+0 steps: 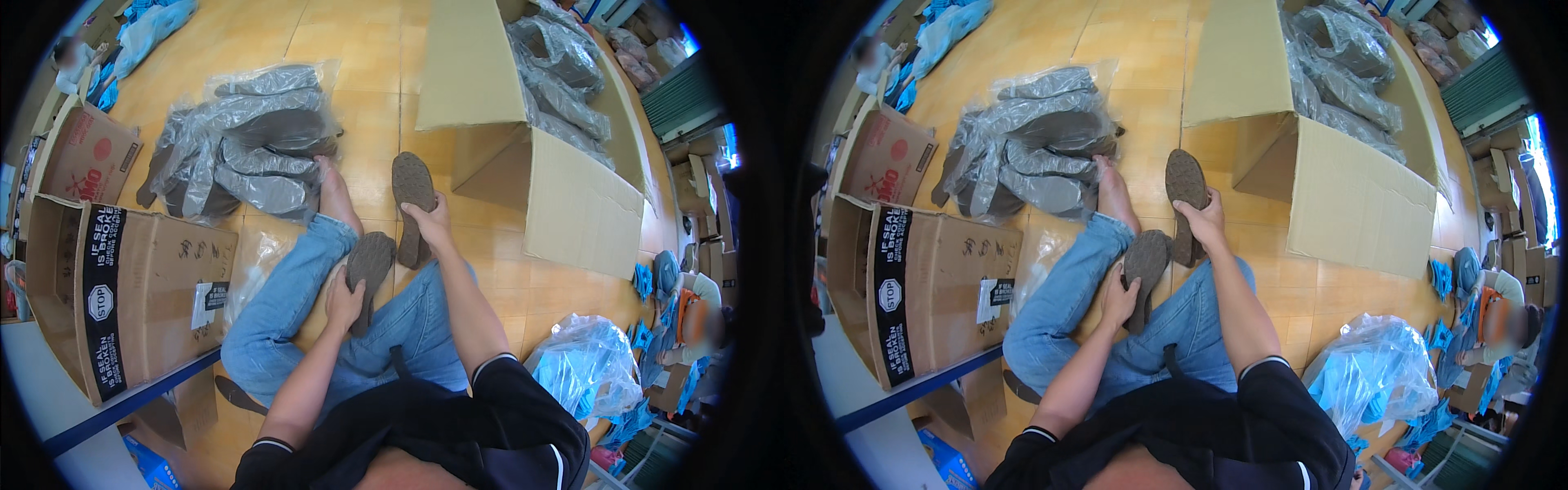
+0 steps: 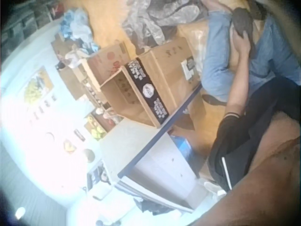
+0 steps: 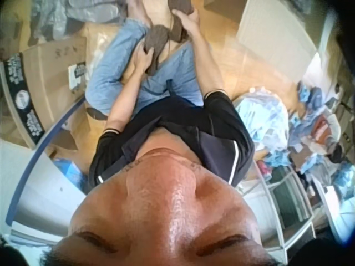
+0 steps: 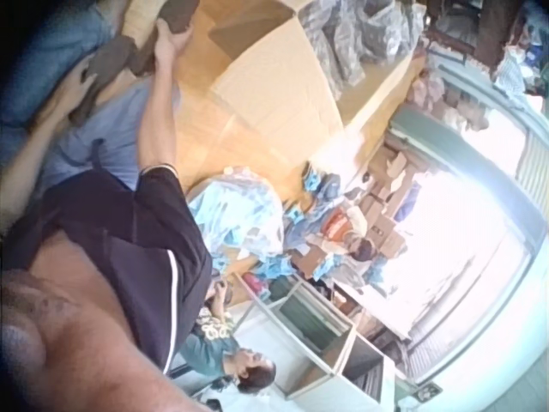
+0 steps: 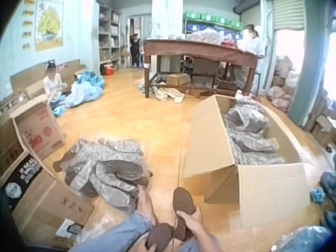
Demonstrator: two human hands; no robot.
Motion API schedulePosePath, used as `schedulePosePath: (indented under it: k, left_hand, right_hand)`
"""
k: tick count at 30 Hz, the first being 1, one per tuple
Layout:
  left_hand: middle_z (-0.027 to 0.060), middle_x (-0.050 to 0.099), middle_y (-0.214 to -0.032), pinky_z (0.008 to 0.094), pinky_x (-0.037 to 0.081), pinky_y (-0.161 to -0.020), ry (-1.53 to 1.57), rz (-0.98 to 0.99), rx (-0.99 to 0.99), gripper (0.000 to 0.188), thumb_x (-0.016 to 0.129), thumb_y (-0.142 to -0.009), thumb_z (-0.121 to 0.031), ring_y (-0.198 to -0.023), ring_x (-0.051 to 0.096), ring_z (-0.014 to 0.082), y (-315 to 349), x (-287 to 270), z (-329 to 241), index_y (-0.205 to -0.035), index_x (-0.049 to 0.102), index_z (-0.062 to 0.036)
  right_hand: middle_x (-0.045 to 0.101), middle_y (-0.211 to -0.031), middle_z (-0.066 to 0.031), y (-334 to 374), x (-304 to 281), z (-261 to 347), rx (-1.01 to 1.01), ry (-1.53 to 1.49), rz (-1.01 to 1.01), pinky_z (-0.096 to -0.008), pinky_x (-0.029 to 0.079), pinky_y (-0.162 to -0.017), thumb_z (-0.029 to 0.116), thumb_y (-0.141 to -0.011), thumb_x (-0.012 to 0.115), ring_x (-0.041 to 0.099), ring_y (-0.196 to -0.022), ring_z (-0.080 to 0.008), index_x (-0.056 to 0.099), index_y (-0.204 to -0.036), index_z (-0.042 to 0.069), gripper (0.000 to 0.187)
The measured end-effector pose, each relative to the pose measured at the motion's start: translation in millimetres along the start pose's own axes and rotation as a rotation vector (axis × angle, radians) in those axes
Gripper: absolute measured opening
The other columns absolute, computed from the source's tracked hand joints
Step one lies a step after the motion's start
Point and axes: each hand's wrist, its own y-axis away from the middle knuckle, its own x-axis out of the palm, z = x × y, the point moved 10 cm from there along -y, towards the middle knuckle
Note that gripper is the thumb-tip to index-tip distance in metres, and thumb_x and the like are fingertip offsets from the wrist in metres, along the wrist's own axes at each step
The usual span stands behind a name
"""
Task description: The person sits on the floor and repeatedly picks up brown shoe soles, aligns them, places them into clear plastic bags, and puts the bags into a cardboard box. The person also handles a small white marker briefly.
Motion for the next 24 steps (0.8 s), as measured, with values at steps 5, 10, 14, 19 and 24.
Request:
schedulePosePath:
  k: [5, 10, 14, 19, 24]
  left_hand:
    - [0.0221, 0.050, -0.132, 0.0413, 0.035, -0.105, 0.292, -0.055, 0.042, 0.059, 0.051, -0.097, -0.039, -0.123, 0.048, 0.0340, 18, -40, -41, -0.140, 0.040, -0.0001]
    - [0.0138, 0.044, -0.138, 0.0365, 0.033, -0.108, 1.346, 0.275, 0.347, 0.057, 0.047, -0.100, -0.037, -0.128, 0.042, 0.0219, 82, -83, -148, -0.144, 0.030, -0.0048]
    - [0.0101, 0.039, -0.141, 0.0348, 0.031, -0.108, 1.310, 0.165, 0.361, 0.054, 0.047, -0.102, -0.029, -0.128, 0.040, 0.0190, 124, -108, -172, -0.144, 0.024, -0.0058]
    - [0.0101, 0.040, -0.140, 0.0339, 0.030, -0.109, 1.370, 0.122, 0.382, 0.052, 0.048, -0.101, -0.027, -0.128, 0.040, 0.0182, 148, -114, -175, -0.143, 0.026, -0.0052]
    - [0.0114, 0.043, -0.138, 0.0331, 0.030, -0.108, 1.352, 0.021, 0.426, 0.051, 0.046, -0.102, -0.032, -0.127, 0.040, 0.0186, 154, -113, -156, -0.140, 0.031, -0.0009]
  right_hand:
    - [0.057, -0.122, -0.0128, 92, 5, 82, 0.127, -0.473, 0.352, -0.0350, 0.047, -0.094, 0.016, -0.079, 0.074, 0.056, -0.111, -0.0212, 0.036, -0.135, -0.002, 0.070]
    - [0.053, -0.126, -0.0117, 184, 24, 144, 0.038, -0.508, 0.590, -0.0351, 0.042, -0.101, 0.015, -0.084, 0.070, 0.052, -0.116, -0.0205, 0.036, -0.137, -0.001, 0.065]
    - [0.053, -0.127, -0.0119, 225, 26, 164, -0.205, -0.310, 0.545, -0.0356, 0.041, -0.102, 0.019, -0.089, 0.067, 0.051, -0.117, -0.0209, 0.038, -0.136, -0.002, 0.059]
    - [0.054, -0.128, -0.0125, 245, 8, 170, -0.363, -0.042, 0.435, -0.0340, 0.041, -0.101, 0.027, -0.096, 0.058, 0.051, -0.118, -0.0208, 0.041, -0.134, -0.003, 0.051]
    - [0.059, -0.124, -0.0132, 240, -15, 180, -0.407, -0.103, 0.355, -0.0332, 0.043, -0.098, 0.030, -0.098, 0.053, 0.057, -0.113, -0.0244, 0.045, -0.132, -0.002, 0.048]
